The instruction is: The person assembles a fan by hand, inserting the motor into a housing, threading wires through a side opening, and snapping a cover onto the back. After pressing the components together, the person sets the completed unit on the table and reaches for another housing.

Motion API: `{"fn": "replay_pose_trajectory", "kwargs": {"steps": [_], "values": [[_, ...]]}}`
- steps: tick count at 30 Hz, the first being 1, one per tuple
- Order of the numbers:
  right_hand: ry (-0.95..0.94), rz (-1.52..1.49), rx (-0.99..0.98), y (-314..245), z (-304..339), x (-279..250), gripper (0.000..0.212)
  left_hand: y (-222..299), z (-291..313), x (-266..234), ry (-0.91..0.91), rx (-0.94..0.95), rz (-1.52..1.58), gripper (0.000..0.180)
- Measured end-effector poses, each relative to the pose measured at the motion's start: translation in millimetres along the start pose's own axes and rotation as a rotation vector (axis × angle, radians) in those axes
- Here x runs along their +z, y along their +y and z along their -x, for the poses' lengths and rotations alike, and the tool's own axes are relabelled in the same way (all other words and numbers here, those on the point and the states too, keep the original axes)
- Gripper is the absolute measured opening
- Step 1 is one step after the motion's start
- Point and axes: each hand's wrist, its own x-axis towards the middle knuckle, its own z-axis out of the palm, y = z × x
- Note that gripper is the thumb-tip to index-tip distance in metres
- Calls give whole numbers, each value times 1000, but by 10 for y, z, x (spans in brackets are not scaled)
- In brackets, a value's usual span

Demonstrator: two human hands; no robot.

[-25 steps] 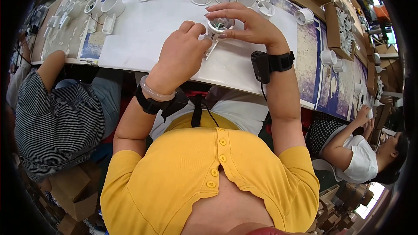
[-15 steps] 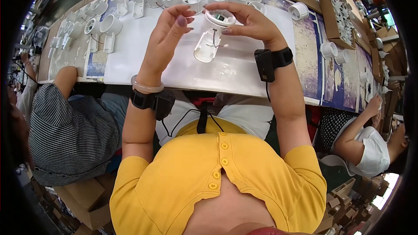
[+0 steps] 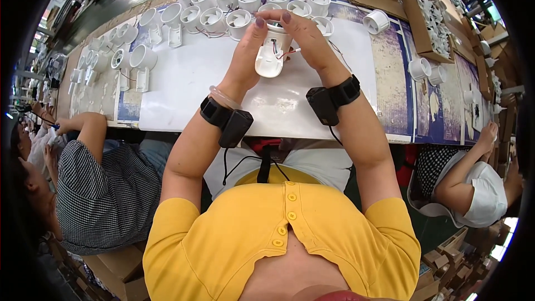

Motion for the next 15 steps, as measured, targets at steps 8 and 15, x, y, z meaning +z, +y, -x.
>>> {"fn": "replay_pose_trajectory", "kwargs": {"steps": [8,15], "values": [[34,81,-132,153,-62,64,32,4,12,-37,-96,-23,77,68],[45,85,-63,130,-42,100,32,-9,21,-59,-65,-51,125,68]]}}
